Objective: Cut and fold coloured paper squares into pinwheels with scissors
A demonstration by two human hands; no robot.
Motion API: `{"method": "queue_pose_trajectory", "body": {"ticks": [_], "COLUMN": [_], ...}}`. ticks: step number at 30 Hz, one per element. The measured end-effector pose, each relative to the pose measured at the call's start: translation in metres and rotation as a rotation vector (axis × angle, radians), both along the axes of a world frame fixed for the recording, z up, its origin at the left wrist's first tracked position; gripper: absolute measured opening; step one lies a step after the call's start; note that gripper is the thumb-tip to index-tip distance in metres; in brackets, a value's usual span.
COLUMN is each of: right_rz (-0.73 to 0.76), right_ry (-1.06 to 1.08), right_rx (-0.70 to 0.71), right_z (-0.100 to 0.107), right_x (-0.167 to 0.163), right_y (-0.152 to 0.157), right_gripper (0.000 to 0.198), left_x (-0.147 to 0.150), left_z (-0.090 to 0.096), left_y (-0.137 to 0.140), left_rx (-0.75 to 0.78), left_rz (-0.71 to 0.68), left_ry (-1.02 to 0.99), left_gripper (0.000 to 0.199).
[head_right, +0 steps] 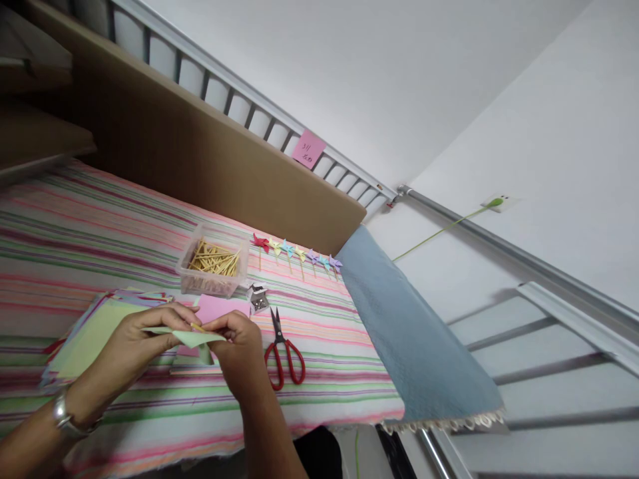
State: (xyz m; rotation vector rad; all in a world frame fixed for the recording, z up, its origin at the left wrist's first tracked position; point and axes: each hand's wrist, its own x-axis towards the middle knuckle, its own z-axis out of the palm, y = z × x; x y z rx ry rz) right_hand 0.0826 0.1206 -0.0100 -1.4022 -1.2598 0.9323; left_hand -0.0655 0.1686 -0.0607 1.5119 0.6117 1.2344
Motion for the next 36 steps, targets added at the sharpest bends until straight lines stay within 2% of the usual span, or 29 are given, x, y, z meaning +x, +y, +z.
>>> {"method": "queue_pose_trajectory", "body": {"ticks": [22, 29, 33, 36], "right_rz": [0.021, 0.087, 0.112, 0.109], "right_ry": [-0.048, -0.033, 0.029, 0.128], "right_rx": [-0.010, -0.097, -0.170, -0.156], "right_z": [-0.004, -0.012, -0.016, -0.017], "right_x": [0.002, 0.016, 0.037, 0.049], "right_y": [0.000, 0.000, -0.008, -0.014], "right_gripper": [0.015, 0.016, 0.023, 0.026], "left_x": [0.001, 0.004, 0.006, 0.007], "left_z": [-0.004, -0.014, -0.018, -0.020], "left_y": [0.003, 0.010, 0.017, 0.019], "left_rx": [-0.036, -0.277, -0.493, -0.591], "left_rz": [-0.036, 0.063, 0.027, -0.010], "left_ry": [-0.030, -0.228, -0.367, -0.453], "left_gripper": [0.005, 0.005, 0.011, 0.015]}}
